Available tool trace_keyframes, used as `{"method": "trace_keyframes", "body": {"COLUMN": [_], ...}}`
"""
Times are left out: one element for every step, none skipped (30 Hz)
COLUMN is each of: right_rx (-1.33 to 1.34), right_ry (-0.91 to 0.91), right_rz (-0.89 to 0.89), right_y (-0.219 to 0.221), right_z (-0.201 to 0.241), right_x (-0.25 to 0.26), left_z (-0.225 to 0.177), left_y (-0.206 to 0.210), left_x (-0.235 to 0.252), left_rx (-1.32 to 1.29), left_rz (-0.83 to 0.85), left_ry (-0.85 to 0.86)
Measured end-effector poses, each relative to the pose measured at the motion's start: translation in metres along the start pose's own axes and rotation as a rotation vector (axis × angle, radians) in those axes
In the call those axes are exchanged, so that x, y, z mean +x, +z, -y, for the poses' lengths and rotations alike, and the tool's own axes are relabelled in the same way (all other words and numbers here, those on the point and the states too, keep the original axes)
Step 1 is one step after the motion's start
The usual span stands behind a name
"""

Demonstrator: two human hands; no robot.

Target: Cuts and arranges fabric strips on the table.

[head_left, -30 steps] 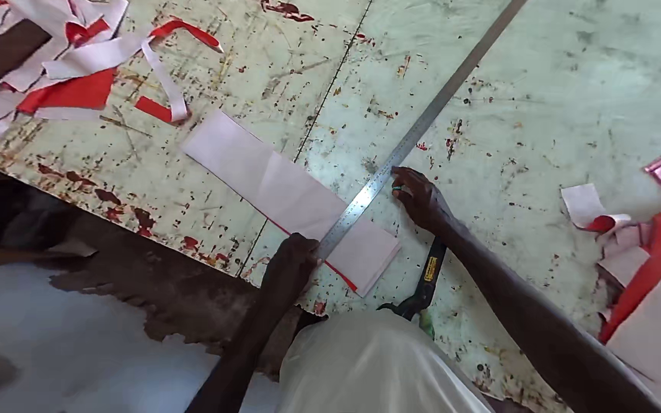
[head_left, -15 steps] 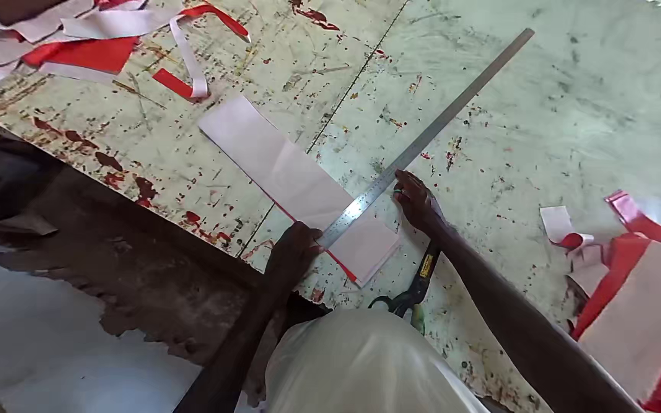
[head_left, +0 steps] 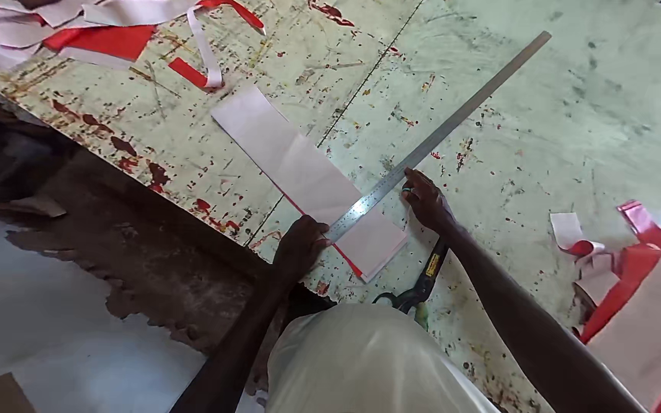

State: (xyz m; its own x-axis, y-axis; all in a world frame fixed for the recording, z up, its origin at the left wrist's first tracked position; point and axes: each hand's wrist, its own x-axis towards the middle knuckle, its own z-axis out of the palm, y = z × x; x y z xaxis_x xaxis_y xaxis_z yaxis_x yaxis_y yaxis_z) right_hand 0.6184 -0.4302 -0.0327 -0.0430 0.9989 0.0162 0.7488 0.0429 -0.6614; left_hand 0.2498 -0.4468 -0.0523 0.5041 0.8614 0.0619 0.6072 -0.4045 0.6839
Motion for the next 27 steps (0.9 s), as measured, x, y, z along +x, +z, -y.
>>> {"method": "trace_keyframes", "body": {"right_rx": [0.043,0.086,0.121,0.150,0.175,0.206,0.244,0.281,0.311,0.333,0.354,0.378,0.396,0.406,0.402,0.385,0.363,0.344,0.326,0.310,0.300,0.294,0.292,0.288,0.283,0.273,0.257], "right_ry": [0.003,0.020,0.034,0.029,0.009,-0.013,-0.018,-0.003,0.019,0.053,0.089,0.122,0.144,0.151,0.145,0.133,0.121,0.112,0.103,0.100,0.099,0.098,0.095,0.094,0.098,0.100,0.104], "right_rz": [-0.017,-0.044,-0.065,-0.075,-0.076,-0.068,-0.046,-0.011,0.022,0.053,0.079,0.084,0.085,0.084,0.081,0.074,0.071,0.069,0.065,0.062,0.060,0.059,0.058,0.060,0.065,0.072,0.083], "right_y": [-0.001,-0.003,-0.004,-0.003,-0.001,0.003,0.008,0.014,0.021,0.027,0.034,0.041,0.048,0.052,0.056,0.059,0.060,0.061,0.062,0.062,0.062,0.062,0.062,0.063,0.063,0.063,0.063], "right_z": [0.002,0.008,0.014,0.022,0.031,0.042,0.053,0.064,0.074,0.083,0.091,0.095,0.098,0.100,0.101,0.101,0.101,0.101,0.100,0.100,0.099,0.099,0.099,0.099,0.100,0.101,0.104], "right_x": [-0.001,-0.003,-0.007,-0.012,-0.018,-0.025,-0.032,-0.039,-0.045,-0.050,-0.054,-0.055,-0.055,-0.055,-0.054,-0.052,-0.050,-0.048,-0.046,-0.045,-0.043,-0.042,-0.040,-0.039,-0.038,-0.037,-0.037], "left_z": [-0.001,-0.002,-0.004,-0.005,-0.006,-0.006,-0.008,-0.011,-0.013,-0.017,-0.020,-0.023,-0.027,-0.032,-0.039,-0.045,-0.050,-0.055,-0.060,-0.066,-0.074,-0.081,-0.088,-0.095,-0.100,-0.104,-0.106], "left_y": [0.000,-0.001,-0.002,-0.002,-0.003,-0.004,-0.005,-0.006,-0.006,-0.005,-0.004,-0.001,0.001,0.002,0.004,0.006,0.008,0.010,0.011,0.011,0.009,0.008,0.007,0.006,0.005,0.004,0.003], "left_x": [0.000,0.000,0.001,0.001,0.001,0.000,0.000,-0.001,-0.001,-0.002,-0.002,-0.003,-0.004,-0.006,-0.006,-0.007,-0.008,-0.009,-0.010,-0.010,-0.009,-0.007,-0.006,-0.004,-0.002,-0.001,0.000], "left_rx": [0.002,-0.001,-0.010,-0.017,-0.026,-0.034,-0.038,-0.037,-0.028,-0.020,-0.011,0.011,0.035,0.062,0.078,0.092,0.100,0.112,0.129,0.149,0.169,0.197,0.228,0.257,0.278,0.285,0.283], "left_rz": [0.003,0.007,0.013,0.018,0.023,0.024,0.027,0.031,0.032,0.026,0.017,0.022,0.037,0.063,0.101,0.137,0.160,0.176,0.190,0.218,0.257,0.288,0.322,0.360,0.381,0.398,0.415], "left_ry": [0.001,0.002,-0.005,-0.014,-0.026,-0.032,-0.043,-0.054,-0.053,-0.039,-0.004,0.025,0.046,0.059,0.061,0.055,0.040,0.024,0.003,-0.023,-0.053,-0.075,-0.097,-0.116,-0.126,-0.137,-0.146]}}
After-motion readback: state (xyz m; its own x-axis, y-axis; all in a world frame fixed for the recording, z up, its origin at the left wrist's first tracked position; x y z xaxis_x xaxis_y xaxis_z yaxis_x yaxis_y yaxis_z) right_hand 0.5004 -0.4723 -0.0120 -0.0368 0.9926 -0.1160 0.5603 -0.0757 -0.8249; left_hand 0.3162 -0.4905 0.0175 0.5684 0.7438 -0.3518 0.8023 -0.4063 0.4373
